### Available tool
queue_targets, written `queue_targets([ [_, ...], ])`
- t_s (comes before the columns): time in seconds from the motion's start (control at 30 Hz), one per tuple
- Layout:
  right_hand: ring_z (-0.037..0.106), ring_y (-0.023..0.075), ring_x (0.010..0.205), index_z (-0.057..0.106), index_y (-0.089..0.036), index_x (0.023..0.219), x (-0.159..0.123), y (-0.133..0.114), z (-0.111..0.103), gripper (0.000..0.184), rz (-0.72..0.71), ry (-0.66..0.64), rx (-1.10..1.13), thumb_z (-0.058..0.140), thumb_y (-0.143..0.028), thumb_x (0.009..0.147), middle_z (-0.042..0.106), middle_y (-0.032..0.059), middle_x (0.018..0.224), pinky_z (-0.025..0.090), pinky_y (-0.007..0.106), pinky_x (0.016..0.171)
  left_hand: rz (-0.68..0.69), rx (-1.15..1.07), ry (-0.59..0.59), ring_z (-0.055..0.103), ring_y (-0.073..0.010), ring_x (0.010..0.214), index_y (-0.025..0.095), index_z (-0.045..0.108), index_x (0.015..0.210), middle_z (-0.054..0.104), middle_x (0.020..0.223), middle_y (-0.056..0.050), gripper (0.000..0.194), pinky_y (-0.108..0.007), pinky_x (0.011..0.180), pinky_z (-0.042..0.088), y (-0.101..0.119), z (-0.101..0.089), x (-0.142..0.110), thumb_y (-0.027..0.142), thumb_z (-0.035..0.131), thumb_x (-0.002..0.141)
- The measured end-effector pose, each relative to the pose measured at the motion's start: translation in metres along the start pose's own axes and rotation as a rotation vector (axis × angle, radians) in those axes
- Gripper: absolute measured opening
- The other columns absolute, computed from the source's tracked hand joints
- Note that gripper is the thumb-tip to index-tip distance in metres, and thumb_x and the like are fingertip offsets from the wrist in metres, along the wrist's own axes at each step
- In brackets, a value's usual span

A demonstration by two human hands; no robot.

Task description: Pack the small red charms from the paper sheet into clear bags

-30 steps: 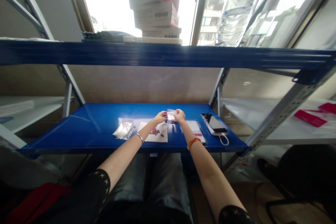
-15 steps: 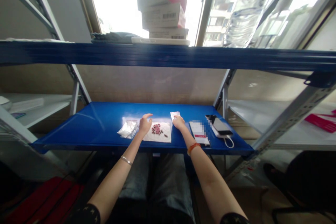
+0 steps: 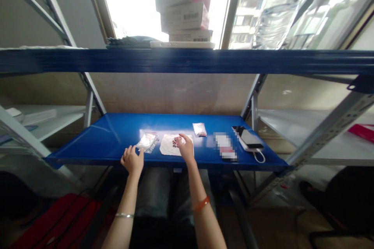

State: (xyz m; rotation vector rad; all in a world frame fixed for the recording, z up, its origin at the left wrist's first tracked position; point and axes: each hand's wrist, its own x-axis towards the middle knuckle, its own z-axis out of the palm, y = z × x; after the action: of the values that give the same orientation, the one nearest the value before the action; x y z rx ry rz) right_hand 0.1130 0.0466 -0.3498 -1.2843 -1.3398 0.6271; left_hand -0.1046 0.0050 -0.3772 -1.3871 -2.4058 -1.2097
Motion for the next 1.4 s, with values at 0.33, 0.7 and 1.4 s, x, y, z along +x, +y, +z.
queue_targets([
  [0.33, 0.059, 0.0289, 0.105, 0.07, -0.017, 0.092, -0.044, -0.017, 0.0, 0.032, 0.088, 0.006, 0.187, 0.057, -0.04, 0.074, 0.069, 0.0103, 0.102, 0.049, 0.04, 0.08, -0.052, -0.055, 0.019, 0.044, -0.0248, 0.123, 0.022, 0.056, 0.119, 0.057, 0.126, -0.011, 0.038, -0.046, 0.1, 0.025, 0.004, -0.003, 0.005, 0.021, 0.049, 0.081],
  [0.7, 0.06, 0.0293, 0.103, 0.07, -0.018, 0.088, -0.051, -0.02, 0.0, 0.029, 0.09, -0.003, 0.152, 0.054, -0.038, 0.074, 0.069, 0.0102, 0.099, 0.049, 0.04, 0.077, -0.009, -0.105, 0.008, 0.044, -0.0244, 0.124, 0.024, 0.069, 0.091, 0.061, 0.122, -0.006, 0.019, -0.047, 0.102, 0.023, 0.001, -0.002, 0.005, 0.024, 0.053, 0.081],
  [1.4, 0.066, 0.0239, 0.088, 0.065, -0.021, 0.108, -0.055, -0.051, -0.01, 0.047, 0.284, -0.297, 0.529, 0.057, -0.053, 0.075, 0.068, 0.0093, 0.102, 0.051, 0.032, 0.068, -0.232, -1.41, -0.33, 0.069, -0.0195, 0.076, 0.017, 0.054, 0.076, 0.072, 0.089, -0.007, 0.018, -0.03, 0.071, 0.051, 0.071, -0.056, -0.007, 0.033, 0.061, 0.071],
])
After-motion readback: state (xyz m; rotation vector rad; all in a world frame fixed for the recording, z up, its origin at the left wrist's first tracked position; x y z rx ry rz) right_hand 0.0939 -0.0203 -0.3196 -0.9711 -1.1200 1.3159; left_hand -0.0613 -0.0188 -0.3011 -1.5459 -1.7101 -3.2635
